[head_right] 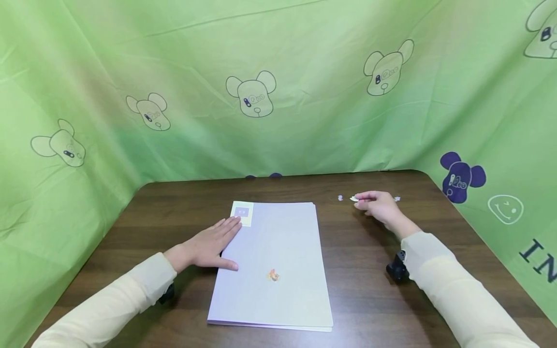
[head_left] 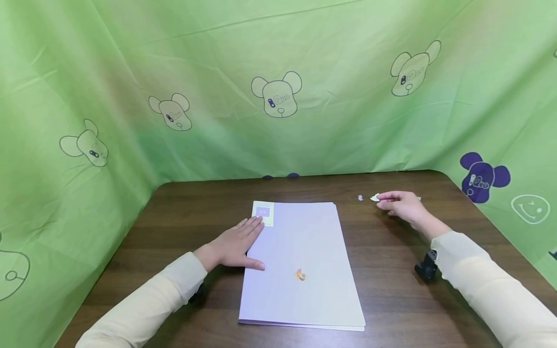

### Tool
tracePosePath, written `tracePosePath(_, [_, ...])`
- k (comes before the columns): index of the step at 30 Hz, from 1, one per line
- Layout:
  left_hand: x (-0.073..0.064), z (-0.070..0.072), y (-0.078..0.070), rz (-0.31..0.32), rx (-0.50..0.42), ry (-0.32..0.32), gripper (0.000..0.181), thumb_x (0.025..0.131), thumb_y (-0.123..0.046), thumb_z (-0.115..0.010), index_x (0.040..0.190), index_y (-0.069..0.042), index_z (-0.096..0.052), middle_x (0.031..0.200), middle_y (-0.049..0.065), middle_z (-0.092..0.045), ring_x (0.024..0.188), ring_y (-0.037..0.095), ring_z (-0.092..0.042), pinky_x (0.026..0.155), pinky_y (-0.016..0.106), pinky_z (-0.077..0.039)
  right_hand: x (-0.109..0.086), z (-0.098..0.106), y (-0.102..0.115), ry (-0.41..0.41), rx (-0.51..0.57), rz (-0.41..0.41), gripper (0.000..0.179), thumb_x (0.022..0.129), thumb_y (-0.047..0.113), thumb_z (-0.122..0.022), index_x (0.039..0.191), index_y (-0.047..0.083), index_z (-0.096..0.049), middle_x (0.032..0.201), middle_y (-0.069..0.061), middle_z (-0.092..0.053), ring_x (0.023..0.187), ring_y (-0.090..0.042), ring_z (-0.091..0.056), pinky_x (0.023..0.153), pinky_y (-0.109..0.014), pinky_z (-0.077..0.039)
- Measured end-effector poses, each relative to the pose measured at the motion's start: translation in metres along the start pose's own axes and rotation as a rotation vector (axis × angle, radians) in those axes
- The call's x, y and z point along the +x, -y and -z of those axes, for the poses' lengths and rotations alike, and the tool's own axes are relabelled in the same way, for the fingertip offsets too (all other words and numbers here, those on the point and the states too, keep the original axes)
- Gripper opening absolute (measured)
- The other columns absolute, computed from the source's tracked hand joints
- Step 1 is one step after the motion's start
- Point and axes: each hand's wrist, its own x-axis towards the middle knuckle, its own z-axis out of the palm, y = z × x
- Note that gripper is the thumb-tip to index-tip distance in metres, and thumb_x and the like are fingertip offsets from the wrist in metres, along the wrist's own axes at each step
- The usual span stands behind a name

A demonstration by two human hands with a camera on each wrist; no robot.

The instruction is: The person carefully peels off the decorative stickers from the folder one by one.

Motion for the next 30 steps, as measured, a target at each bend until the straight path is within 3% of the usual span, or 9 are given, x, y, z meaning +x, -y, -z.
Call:
tracePosePath(9, [0.002, -0.003, 0.002, 0.0, -0.021, -0.003, 0.115, 0.079, -0.086, -0.035, 0.156, -0.004, -0.009, 0.162, 0.009, 0.0, 0.147, 0.021, 0.004, 0.117, 0.036, -0.004, -0.015, -0.056, 0.026, 0.114, -0.003, 0.042, 0.042, 0.088, 0.004, -0.07, 0.122, -0.017, -0.055, 0.09, -0.005, -0.068, 0.077, -0.01, -0.062, 0.068, -0.028, -0.055])
tracePosePath(16, [0.003, -0.002, 0.002, 0.009, 0.001, 0.01, 0.115, 0.079, -0.086, -0.035, 0.156, -0.005, -0.007, 0.162, 0.008, 0.002, 0.147, 0.019, 0.006, 0.117, 0.033, -0.001, -0.025, -0.095, 0.042, 0.205, 0.064, 0.064, 0.038, 0.086, -0.002, -0.068, 0.119, -0.016, -0.056, 0.093, -0.013, -0.064, 0.078, -0.01, -0.06, 0.068, -0.029, -0.054])
tracePosePath(30, [0.001, -0.003, 0.003, 0.007, -0.007, 0.004, 0.116, 0.078, -0.088, -0.033, 0.156, -0.005, -0.008, 0.162, 0.009, 0.002, 0.147, 0.019, 0.005, 0.117, 0.034, -0.002, -0.047, -0.142, 0.061, 0.319, 0.121, 0.08, 0.034, 0.082, -0.006, -0.067, 0.114, -0.016, -0.059, 0.089, -0.012, -0.065, 0.076, -0.014, -0.059, 0.059, -0.023, -0.049])
